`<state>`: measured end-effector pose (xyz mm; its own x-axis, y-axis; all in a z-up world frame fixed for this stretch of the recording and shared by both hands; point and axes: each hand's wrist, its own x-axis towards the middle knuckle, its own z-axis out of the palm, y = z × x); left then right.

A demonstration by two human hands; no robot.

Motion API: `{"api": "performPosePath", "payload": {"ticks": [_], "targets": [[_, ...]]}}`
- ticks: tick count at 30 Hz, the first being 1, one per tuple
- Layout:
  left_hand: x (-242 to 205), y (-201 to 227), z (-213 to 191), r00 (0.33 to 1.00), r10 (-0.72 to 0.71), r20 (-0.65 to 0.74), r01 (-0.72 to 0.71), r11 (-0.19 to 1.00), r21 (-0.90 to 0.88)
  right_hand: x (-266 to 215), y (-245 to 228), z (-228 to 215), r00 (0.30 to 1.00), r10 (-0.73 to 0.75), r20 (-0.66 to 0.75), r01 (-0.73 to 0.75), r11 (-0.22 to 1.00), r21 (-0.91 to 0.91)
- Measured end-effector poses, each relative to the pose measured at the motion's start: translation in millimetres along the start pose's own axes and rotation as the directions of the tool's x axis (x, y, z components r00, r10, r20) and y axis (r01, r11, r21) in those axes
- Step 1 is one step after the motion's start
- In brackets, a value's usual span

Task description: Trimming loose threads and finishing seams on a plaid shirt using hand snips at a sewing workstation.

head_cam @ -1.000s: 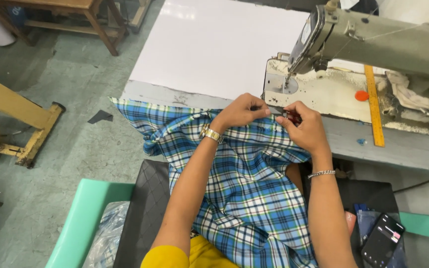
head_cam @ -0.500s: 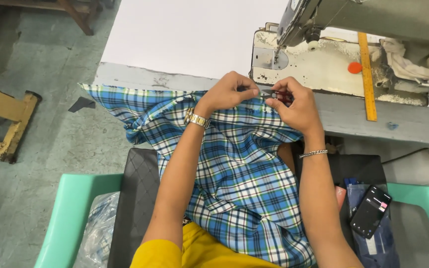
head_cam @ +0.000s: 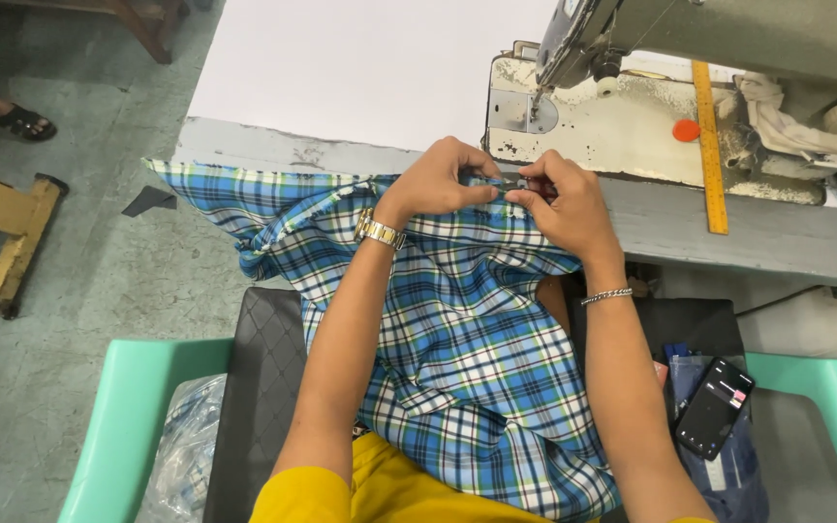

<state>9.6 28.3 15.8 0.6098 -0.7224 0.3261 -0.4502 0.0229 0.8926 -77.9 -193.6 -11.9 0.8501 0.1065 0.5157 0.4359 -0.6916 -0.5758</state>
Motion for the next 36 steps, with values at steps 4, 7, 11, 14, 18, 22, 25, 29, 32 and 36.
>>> {"api": "performPosePath", "payload": {"ticks": [4, 7, 11, 14, 18, 22, 25, 29, 32, 36], "targets": [[0.9, -3.5, 0.9, 1.0, 0.004, -0.011, -0.004, 1.0, 0.007, 1.1, 2.6, 0.8, 0.999, -0.036, -0.004, 0.036, 0.999, -0.034], [0.9, -4.0, 0.6, 1.0, 0.009, -0.009, -0.008, 1.0, 0.021, 1.3, 2.1, 1.1, 0.999, -0.052, -0.008, 0.051, 0.997, -0.05], [0.3, -2.1, 1.1, 1.0, -0.005, -0.008, 0.006, 0.999, 0.037, 0.4, 3.5, 1.7, 0.998, -0.057, -0.008, 0.056, 0.997, -0.052], [-0.2, -0.9, 0.5, 1.0, -0.018, -0.018, 0.019, 0.999, 0.035, 1.2, 2.3, 2.0, 0.998, -0.056, -0.006, 0.056, 0.997, -0.049], [-2.0, 1.5, 0.7, 1.0, 0.003, -0.014, -0.002, 0.998, 0.058, 3.0, -4.1, 2.2, 0.999, -0.046, 0.009, 0.047, 0.998, -0.047], [-2.5, 1.7, 2.5, 1.0, 0.006, -0.013, -0.005, 0.998, 0.056, 0.0, 1.7, 4.9, 0.999, -0.045, 0.012, 0.046, 0.995, -0.084], [-2.2, 1.3, 1.5, 1.0, 0.002, -0.028, 0.0, 0.999, 0.048, -0.3, 4.2, 5.1, 0.998, -0.058, 0.013, 0.059, 0.995, -0.078], [-3.1, 1.3, 1.4, 0.999, -0.008, -0.035, 0.01, 0.998, 0.057, -0.1, 0.6, 3.4, 0.999, -0.052, 0.016, 0.053, 0.996, -0.072], [-3.4, 0.7, 2.1, 1.0, -0.009, -0.029, 0.01, 0.999, 0.046, 0.2, -1.4, 3.9, 0.998, -0.064, 0.01, 0.064, 0.995, -0.078], [-3.1, -0.8, 2.4, 1.0, 0.005, -0.03, -0.004, 0.998, 0.061, -0.2, 1.9, 5.1, 0.998, -0.059, 0.013, 0.06, 0.996, -0.073]]}}
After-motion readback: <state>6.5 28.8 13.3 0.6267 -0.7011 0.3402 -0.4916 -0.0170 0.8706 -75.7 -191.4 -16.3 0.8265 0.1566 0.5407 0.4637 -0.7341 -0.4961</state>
